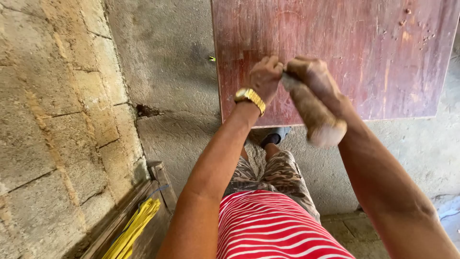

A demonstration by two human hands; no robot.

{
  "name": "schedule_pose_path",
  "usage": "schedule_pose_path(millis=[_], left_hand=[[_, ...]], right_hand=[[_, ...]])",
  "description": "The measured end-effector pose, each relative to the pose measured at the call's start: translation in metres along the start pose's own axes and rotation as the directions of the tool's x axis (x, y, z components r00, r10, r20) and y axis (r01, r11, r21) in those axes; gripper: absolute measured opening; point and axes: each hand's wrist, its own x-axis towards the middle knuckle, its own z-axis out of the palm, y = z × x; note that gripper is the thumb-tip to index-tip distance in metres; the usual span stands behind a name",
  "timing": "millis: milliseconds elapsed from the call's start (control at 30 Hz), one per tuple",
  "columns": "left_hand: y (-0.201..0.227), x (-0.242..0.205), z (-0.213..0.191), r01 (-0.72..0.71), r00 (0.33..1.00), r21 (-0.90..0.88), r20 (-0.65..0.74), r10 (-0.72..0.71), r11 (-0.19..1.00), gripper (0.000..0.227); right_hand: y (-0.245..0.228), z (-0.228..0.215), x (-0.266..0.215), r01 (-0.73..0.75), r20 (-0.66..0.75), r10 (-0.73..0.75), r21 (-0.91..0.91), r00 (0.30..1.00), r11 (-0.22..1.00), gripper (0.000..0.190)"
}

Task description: Scraping the old finish and cleaning the surface of a wooden table using a hand chisel and scraper.

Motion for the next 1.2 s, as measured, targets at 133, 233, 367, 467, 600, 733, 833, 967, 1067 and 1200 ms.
schedule_pose_path(millis=[133,233,367,467,600,733,833,967,1067,1200], left_hand=[[0.014,-0.044,-0.008,-0.048,0.995,-0.008,-0.085,0.047,0.999,0.013],[0.026,-0.075,-0.003,-0.070,0.982,0.041,-0.175,0.076,0.997,0.009],[0.048,-0.118,-0.009,-0.058,0.994,-0.066,-0.096,0.052,0.996,0.009],[0.057,-0.144,-0.025,-0.069,0.997,-0.086,-0.043,0.066,0.994,0.016],[0.069,-0.199,0.010,0.010,0.959,-0.121,0.281,0.025,0.993,0.030],[0.064,-0.131,-0.012,-0.099,0.975,-0.007,-0.200,0.095,0.995,0.041],[0.029,-0.034,-0.016,-0.036,0.997,-0.022,-0.065,0.034,0.999,0.012],[-0.001,0.023,0.012,-0.085,0.982,0.031,-0.165,0.089,0.996,0.006],[-0.005,0.039,0.019,-0.077,0.989,0.017,-0.125,0.078,0.997,0.005],[0.009,0.010,0.026,-0.038,0.993,0.000,-0.111,0.038,0.999,0.007]], right_hand=[[-0.019,0.009,-0.030,-0.141,0.052,0.136,0.109,0.989,0.984,0.022],[-0.042,0.013,-0.054,-0.465,0.201,0.422,0.462,0.884,0.755,0.023],[-0.020,0.053,-0.098,-0.006,0.053,0.014,-0.139,0.999,0.990,0.009],[-0.028,0.061,-0.121,-0.014,0.101,0.031,-0.169,0.994,0.985,0.009],[-0.031,0.065,-0.145,-0.644,0.435,0.489,0.364,0.757,0.673,0.016],[-0.058,0.011,-0.110,0.161,0.030,-0.159,-0.077,0.987,0.984,0.029],[-0.118,-0.070,-0.049,-0.156,0.014,0.195,0.660,0.981,0.735,0.033],[-0.036,-0.044,-0.002,-0.005,0.011,0.005,-0.008,1.000,1.000,0.009],[0.005,-0.029,0.013,0.140,-0.059,-0.141,-0.011,0.988,0.990,0.008],[-0.002,-0.025,-0.002,0.077,-0.048,-0.077,-0.011,0.996,0.997,0.010]])
